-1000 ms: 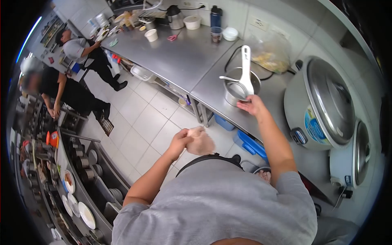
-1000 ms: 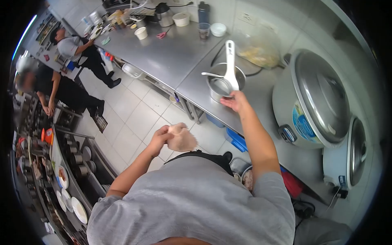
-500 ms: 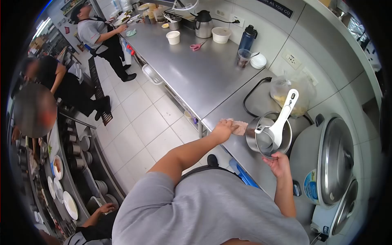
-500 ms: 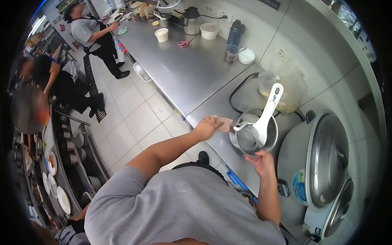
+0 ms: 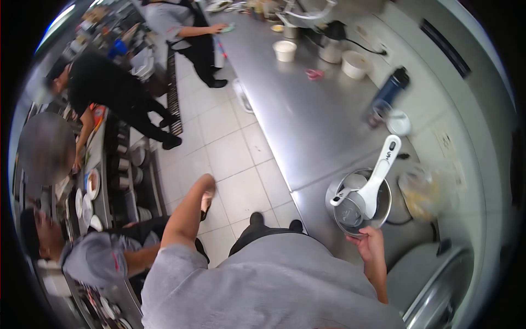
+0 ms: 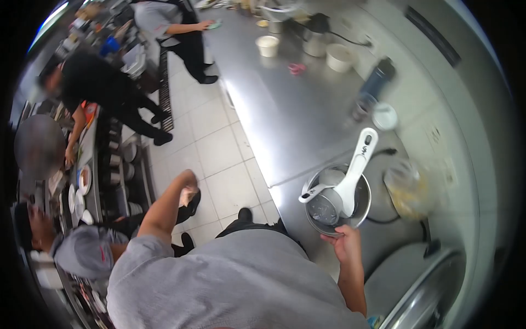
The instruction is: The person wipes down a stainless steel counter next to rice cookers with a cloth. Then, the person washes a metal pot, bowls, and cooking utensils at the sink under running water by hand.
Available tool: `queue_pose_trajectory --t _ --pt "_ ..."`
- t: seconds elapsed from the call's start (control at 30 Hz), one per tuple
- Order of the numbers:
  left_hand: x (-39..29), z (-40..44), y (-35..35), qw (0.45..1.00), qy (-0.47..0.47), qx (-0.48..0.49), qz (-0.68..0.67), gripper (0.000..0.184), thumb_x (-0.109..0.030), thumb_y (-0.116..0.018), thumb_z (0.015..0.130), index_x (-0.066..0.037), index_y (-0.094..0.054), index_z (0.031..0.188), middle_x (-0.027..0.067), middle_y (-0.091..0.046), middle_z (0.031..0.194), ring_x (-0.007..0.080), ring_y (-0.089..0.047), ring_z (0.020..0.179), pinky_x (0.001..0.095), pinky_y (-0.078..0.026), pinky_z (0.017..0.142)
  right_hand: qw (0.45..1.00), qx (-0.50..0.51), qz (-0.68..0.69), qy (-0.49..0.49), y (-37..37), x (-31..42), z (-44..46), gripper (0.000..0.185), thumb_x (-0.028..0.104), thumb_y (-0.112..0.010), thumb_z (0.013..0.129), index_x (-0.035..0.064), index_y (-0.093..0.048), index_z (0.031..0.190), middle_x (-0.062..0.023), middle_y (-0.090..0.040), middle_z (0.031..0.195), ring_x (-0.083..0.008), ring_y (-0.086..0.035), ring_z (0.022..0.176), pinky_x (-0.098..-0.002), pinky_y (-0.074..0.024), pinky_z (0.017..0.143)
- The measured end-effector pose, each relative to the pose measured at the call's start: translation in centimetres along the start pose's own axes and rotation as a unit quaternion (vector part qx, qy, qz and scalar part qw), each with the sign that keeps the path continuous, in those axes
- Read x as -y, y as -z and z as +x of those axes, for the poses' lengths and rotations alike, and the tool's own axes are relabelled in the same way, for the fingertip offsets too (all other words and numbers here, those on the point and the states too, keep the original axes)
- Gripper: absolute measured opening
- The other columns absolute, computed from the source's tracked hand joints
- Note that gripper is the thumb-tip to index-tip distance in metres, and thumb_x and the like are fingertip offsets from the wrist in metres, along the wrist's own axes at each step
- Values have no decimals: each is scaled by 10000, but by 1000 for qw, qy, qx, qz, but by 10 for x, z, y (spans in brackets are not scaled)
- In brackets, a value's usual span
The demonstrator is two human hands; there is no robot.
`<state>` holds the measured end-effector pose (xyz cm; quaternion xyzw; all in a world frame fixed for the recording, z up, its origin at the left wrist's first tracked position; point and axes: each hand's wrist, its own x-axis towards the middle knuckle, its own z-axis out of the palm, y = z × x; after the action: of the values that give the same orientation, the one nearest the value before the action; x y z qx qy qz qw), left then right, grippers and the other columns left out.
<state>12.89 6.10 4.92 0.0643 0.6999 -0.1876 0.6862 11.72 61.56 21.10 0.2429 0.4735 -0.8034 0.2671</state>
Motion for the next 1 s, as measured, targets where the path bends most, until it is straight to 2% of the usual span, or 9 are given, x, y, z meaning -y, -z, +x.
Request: queue_pose_trajectory --t 0.03,0.07,0.1,0.2,0.37,0.63,0.73,0.93,1.0 --pt "-12 -19 5 989 -69 -132 0 238 -168 -592 619 -81 -691 817 102 -652 852 247 -590 747 393 -460 728 1000 13 -4 -9 -9 0 4 336 21 -458 699 -161 -470 981 -238 -600 875 -331 -633 723 -421 -558 608" --pt "-28 -76 8 857 -96 -400 -311 215 -151 -540 690 -55 -675 826 98 -651 808 177 -604 745 351 -474 712 999 24 -11 -18 -20 3 12 330 23 -456 700 -157 -476 975 -234 -605 863 -328 -634 722 -418 -559 604" --pt "-44 -101 33 654 -134 -322 -671 248 -110 -497 745 -36 -642 931 108 -644 801 140 -604 757 311 -476 718 999 28 -19 -21 -34 8 22 317 25 -455 701 -153 -486 962 -229 -609 850 -324 -634 717 -411 -559 601" --pt "-68 -132 100 462 -457 -301 -698 534 -279 -478 866 -60 -322 1328 150 -496 1194 209 -486 1093 321 -411 870 998 36 -39 -28 -88 14 46 300 33 -456 700 -144 -511 936 -222 -619 829 -321 -635 712 -385 -559 595" --pt "-50 -142 110 529 -485 -331 -613 855 -577 -444 823 -114 -17 1401 166 -218 1398 293 -267 1269 413 -288 1000 997 51 -55 -29 -175 9 56 266 32 -469 703 -121 -532 912 -214 -615 864 -316 -632 734 -383 -557 608" --pt "100 -165 46 350 -544 -188 -739 893 -604 -456 796 -186 56 1396 156 -89 1433 339 -202 1290 508 -341 947 986 118 -41 -109 -311 -49 118 359 23 -510 714 -106 -447 1044 -204 -515 1069 -354 -556 907 -450 -526 720" --pt "131 -182 48 398 -431 -207 -783 880 -546 -507 798 -108 -27 1392 185 -157 1399 341 -282 1251 500 -413 883 976 131 -104 -137 -363 -56 136 376 36 -477 727 -142 -431 1056 -250 -550 987 -361 -602 811 -411 -543 689" --pt "200 -132 52 319 -360 -184 -857 550 -391 -602 772 28 -471 1104 161 -542 1032 267 -583 912 452 -506 776 941 185 -231 -167 -451 -67 212 360 60 -475 726 -177 -455 996 -274 -570 894 -358 -621 743 -418 -548 654" --pt "229 -111 60 268 -404 -160 -860 633 -328 -594 767 -60 -260 1233 153 -458 1114 264 -562 924 429 -536 689 918 195 -296 -174 -479 -61 253 382 98 -497 739 -189 -459 988 -284 -576 872 -361 -626 727 -414 -549 641"
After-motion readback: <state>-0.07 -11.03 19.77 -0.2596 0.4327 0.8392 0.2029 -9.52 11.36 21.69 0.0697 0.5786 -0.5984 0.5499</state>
